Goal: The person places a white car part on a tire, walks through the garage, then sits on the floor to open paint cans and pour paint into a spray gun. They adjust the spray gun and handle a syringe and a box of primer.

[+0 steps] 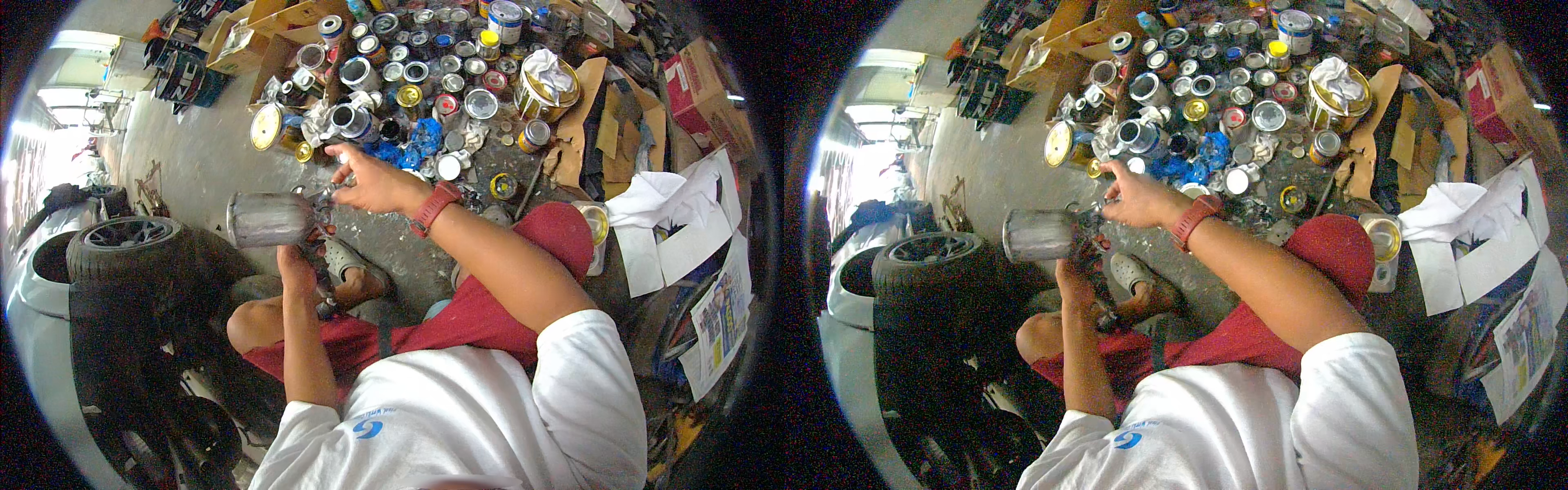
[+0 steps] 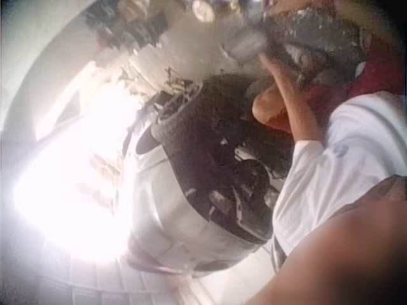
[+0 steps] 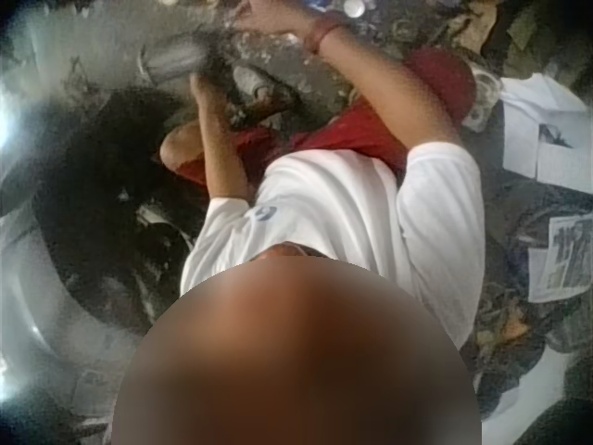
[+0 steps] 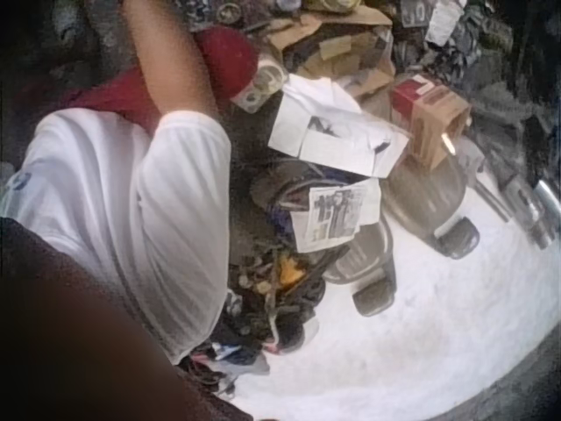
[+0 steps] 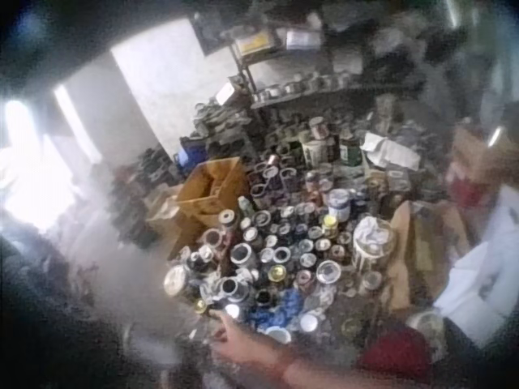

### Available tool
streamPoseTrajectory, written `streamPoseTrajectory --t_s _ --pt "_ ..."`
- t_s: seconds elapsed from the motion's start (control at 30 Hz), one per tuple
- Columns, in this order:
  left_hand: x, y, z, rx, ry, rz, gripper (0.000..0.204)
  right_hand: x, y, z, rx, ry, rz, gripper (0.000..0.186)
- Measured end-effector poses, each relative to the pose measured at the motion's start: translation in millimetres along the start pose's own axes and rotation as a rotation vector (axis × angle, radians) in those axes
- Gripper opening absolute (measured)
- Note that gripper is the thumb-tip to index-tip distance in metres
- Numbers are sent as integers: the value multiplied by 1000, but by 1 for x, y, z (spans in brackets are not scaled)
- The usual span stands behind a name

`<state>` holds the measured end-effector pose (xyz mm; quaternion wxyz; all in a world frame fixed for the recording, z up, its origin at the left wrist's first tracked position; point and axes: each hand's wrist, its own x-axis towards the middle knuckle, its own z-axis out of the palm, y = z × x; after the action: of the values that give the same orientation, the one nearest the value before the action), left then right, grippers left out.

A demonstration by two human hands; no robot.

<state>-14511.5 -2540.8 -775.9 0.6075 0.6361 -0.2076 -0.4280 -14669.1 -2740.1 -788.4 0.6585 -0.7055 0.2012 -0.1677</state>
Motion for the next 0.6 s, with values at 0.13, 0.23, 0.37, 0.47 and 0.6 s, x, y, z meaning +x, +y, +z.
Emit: streamPoseTrajectory --t_s 0.13,0.23,0.37,0.47,0.6 --pt "2 -1 0 -25 33 -53 54 1 1 -4 60 92 197 94" --pt "1 -2 -1 14 -6 -23 54 1 -1 -4 63 38 -18 93" --pt "-2 1 5 -49 -23 -54 55 2 -5 -6 141 3 146 91" --pt "-3 5 11 45 -51 -20 55 3 -5 -5 87 16 47 81" --pt "-1 0 6 -1 -44 34 53 0 -4 -8 88 -50 -50 53"
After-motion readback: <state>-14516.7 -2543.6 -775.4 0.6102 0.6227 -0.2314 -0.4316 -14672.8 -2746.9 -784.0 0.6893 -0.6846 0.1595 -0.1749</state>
